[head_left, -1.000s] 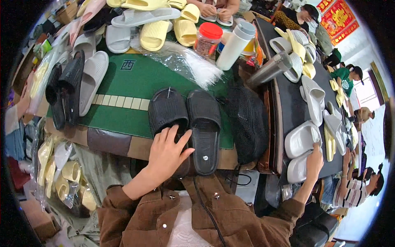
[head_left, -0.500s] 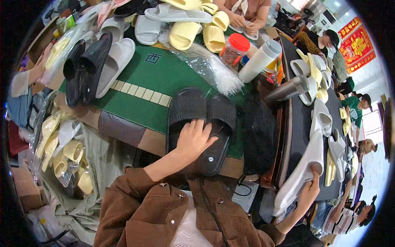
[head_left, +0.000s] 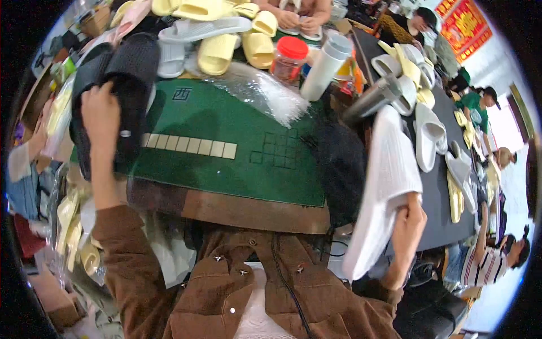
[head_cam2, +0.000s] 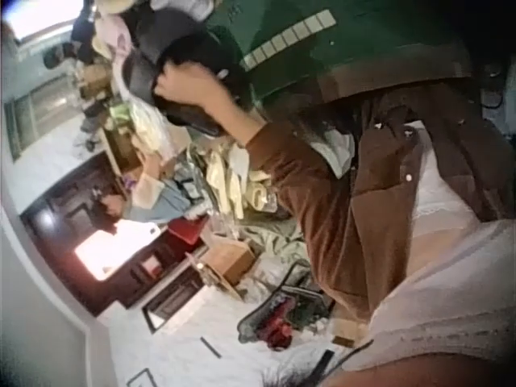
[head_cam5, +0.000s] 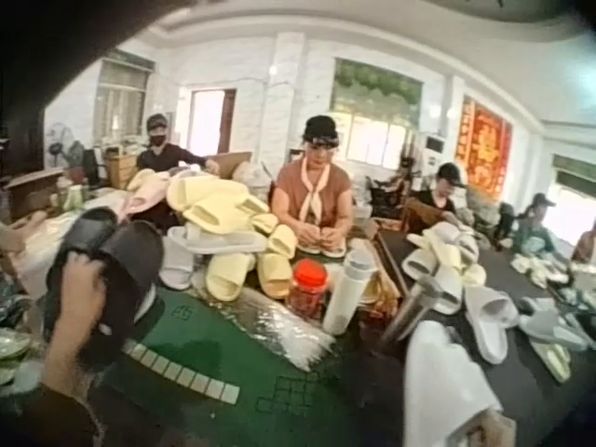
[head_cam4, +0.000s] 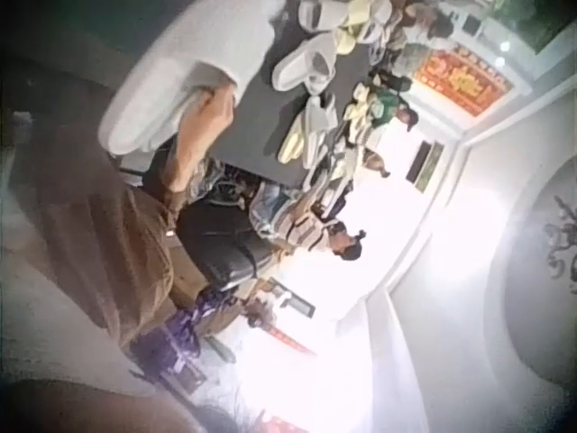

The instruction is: Assembling and finishing various types of slippers and shoes by hand in a workshop.

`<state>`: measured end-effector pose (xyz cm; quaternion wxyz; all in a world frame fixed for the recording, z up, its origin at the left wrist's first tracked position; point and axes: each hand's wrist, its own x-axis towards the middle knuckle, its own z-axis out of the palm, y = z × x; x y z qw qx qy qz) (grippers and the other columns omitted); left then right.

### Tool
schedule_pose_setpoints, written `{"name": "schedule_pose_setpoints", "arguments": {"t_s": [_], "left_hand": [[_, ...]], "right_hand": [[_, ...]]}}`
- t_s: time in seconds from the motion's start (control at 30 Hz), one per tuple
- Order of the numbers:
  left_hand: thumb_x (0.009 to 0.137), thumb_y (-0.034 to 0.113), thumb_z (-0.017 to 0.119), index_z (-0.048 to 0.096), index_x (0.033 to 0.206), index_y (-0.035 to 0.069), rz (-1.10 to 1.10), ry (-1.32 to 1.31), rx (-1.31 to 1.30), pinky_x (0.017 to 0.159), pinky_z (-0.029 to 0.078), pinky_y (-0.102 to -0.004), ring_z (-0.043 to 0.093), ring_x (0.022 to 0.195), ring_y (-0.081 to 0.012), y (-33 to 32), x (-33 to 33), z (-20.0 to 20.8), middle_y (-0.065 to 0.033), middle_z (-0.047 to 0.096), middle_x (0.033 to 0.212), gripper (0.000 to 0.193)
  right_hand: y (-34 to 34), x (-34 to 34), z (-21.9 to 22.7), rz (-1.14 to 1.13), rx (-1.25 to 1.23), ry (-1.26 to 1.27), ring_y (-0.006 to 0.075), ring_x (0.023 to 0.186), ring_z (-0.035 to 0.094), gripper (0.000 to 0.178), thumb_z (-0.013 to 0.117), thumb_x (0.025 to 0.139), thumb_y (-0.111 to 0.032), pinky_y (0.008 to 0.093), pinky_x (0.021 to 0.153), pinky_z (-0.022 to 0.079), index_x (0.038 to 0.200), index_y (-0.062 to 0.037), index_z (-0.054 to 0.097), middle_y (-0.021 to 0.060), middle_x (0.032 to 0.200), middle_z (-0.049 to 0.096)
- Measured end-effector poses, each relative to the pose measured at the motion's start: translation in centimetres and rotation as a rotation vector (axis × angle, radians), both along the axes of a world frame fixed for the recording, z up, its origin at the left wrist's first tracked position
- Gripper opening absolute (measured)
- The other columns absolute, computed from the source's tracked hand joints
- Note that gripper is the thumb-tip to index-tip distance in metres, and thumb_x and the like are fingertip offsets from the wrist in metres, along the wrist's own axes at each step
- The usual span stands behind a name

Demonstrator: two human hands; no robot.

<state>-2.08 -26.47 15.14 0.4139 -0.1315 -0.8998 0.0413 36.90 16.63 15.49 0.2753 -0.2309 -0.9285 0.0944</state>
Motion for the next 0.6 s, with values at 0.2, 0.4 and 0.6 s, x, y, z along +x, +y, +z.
{"name": "schedule_pose_setpoints", "arguments": {"t_s": [0.2, 0.4, 0.6], "left_hand": [[0.08, 0.004, 0.05, 0.061, 0.119, 0.008, 0.157, -0.186, 0.03, 0.095, 0.041, -0.0425, 0.052, 0.107, -0.0378, -10.7, -13.3, -2.8, -0.0198, 0.058, 0.115, 0.041], [0.084, 0.014, 0.05, 0.055, 0.126, 0.008, 0.045, -0.303, 0.311, 0.1, 0.037, -0.0439, 0.045, 0.118, -0.0432, -14.6, -16.0, -4.8, -0.0287, 0.047, 0.128, 0.043], [0.089, 0.021, 0.052, 0.054, 0.125, 0.006, 0.118, 0.001, 0.118, 0.1, 0.037, -0.0448, 0.044, 0.12, -0.0427, -8.2, -7.3, -0.2, -0.0282, 0.045, 0.13, 0.04]], "right_hand": [[-3.8, -5.5, 0.4, 0.23, -0.087, -0.01, 0.0409, 0.069, 0.059, 0.025, 0.05, 0.073, 0.006, 0.0467, 0.059, 0.047, 0.098, 0.0022, 0.055, 0.0213, 0.075, 0.058], [-8.1, -11.1, -1.7, 0.423, 0.004, -0.08, 0.0363, 0.059, 0.059, 0.036, 0.055, 0.076, 0.0, 0.0423, 0.05, 0.047, 0.112, -0.0016, 0.053, 0.016, 0.074, 0.058], [-12.1, -15.8, -6.6, 0.49, 0.077, -0.12, 0.0278, 0.052, 0.06, 0.024, 0.057, 0.077, -0.007, 0.0376, 0.045, 0.047, 0.1, -0.0056, 0.05, 0.0113, 0.068, 0.058]]}}
